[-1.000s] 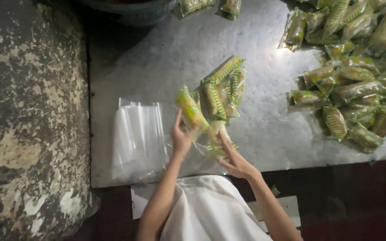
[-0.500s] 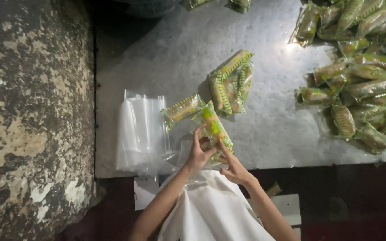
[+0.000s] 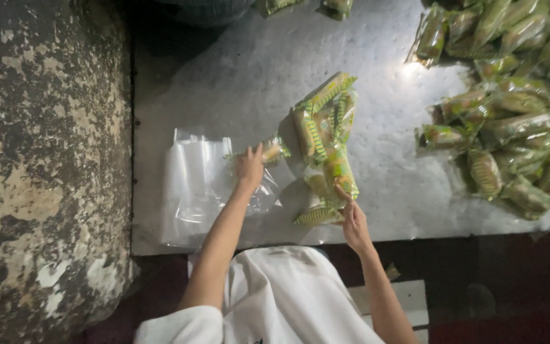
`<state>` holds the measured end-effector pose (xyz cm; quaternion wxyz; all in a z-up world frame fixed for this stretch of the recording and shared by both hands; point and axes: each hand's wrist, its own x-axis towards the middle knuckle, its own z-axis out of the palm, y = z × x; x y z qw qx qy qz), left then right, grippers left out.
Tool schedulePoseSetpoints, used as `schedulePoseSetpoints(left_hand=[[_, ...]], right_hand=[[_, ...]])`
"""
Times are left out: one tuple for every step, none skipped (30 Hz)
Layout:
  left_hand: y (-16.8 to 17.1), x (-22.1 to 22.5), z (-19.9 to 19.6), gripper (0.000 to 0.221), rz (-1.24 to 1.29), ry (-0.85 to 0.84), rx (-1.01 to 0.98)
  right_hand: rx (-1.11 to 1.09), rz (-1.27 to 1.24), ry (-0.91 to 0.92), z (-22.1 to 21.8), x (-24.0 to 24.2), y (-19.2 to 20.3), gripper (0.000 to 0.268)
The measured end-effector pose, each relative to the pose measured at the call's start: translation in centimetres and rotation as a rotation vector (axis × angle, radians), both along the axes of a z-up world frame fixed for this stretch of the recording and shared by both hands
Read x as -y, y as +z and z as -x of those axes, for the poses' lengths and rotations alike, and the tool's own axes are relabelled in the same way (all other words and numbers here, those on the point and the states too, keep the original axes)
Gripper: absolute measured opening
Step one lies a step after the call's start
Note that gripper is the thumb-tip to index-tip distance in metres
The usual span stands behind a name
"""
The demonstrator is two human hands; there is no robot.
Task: Packing individual snack packets into larger plastic bags on a metal table.
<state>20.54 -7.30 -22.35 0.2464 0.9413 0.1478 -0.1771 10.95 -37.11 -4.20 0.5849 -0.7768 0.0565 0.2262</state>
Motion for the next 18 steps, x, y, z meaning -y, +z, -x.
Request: schedulePoseSetpoints(left_hand=[[1.6,-0.6,0.4,0.076,0.122,0.0,-0.003],[3.1,-1.2,0.7,0.069,0.244,0.0,-0.006],[6.4,-1.4,1.4,0.069,0.245,0.0,-0.01],[9.6,-1.5,2.0,0.069,0.382,0.033,-0.028],[12.9,-2.0,2.8,0.069,0.515,0.072,-0.047],[12.4,-2.5,3.0,0.069,0.512,0.079,-0.052],[12.0,-3.2,3.4,0.071,0.599,0.038,-0.168],[11.6,-3.8,3.8,0.073,0.686,-0.003,-0.284],[12.4,-3.7,4.1,0.073,0.684,0.005,-0.287],[13.1,-3.7,4.3,0.071,0.792,-0.117,-0.341],[13.9,-3.5,4.3,0.07,0.9,-0.242,-0.387],[13.9,-2.9,4.6,0.07,0.9,-0.235,-0.385],[13.9,-2.1,4.8,0.061,0.94,-0.343,-0.418],[13.9,-1.2,5.0,0.053,0.978,-0.451,-0.451],[12.6,-0.7,5.3,0.053,0.98,-0.453,-0.45],[11.3,-0.2,5.5,0.032,1.004,-0.487,-0.47],[10.0,0.4,5.6,0.018,1.028,-0.522,-0.487],[11.2,0.4,5.4,0.018,1.029,-0.524,-0.485]], right_hand=[[-0.007,0.007,0.016,-0.1,0.4,-0.6,0.074],[-0.014,0.014,0.031,-0.3,0.9,-1.2,0.072],[-0.018,0.015,0.032,-0.4,1.2,-1.0,0.072],[-0.008,0.01,0.03,-0.5,1.5,-0.9,0.069],[-0.001,0.001,0.033,-0.6,1.5,-0.9,0.067],[-0.008,-0.002,0.038,-1.2,1.8,-1.4,0.067],[0.087,0.058,0.114,-1.6,2.1,-1.9,0.062],[0.182,0.118,0.19,-1.9,2.3,-2.5,0.058],[0.177,0.113,0.196,-2.4,2.4,-3.7,0.058],[0.178,0.158,0.232,-2.8,2.6,-4.9,0.06],[0.184,0.204,0.27,-3.4,2.7,-6.0,0.063],[0.183,0.202,0.276,-3.9,1.0,-3.8,0.063],[0.235,0.185,0.403,-4.3,-0.5,-1.6,0.066],[0.286,0.168,0.53,-4.6,-2.0,0.7,0.069],[0.286,0.171,0.529,-4.2,-2.6,1.1,0.069],[0.216,0.118,0.579,-3.8,-3.2,1.4,0.063],[0.146,0.066,0.629,-3.5,-3.8,1.8,0.057],[0.148,0.069,0.628,-3.2,-3.5,1.9,0.057]])
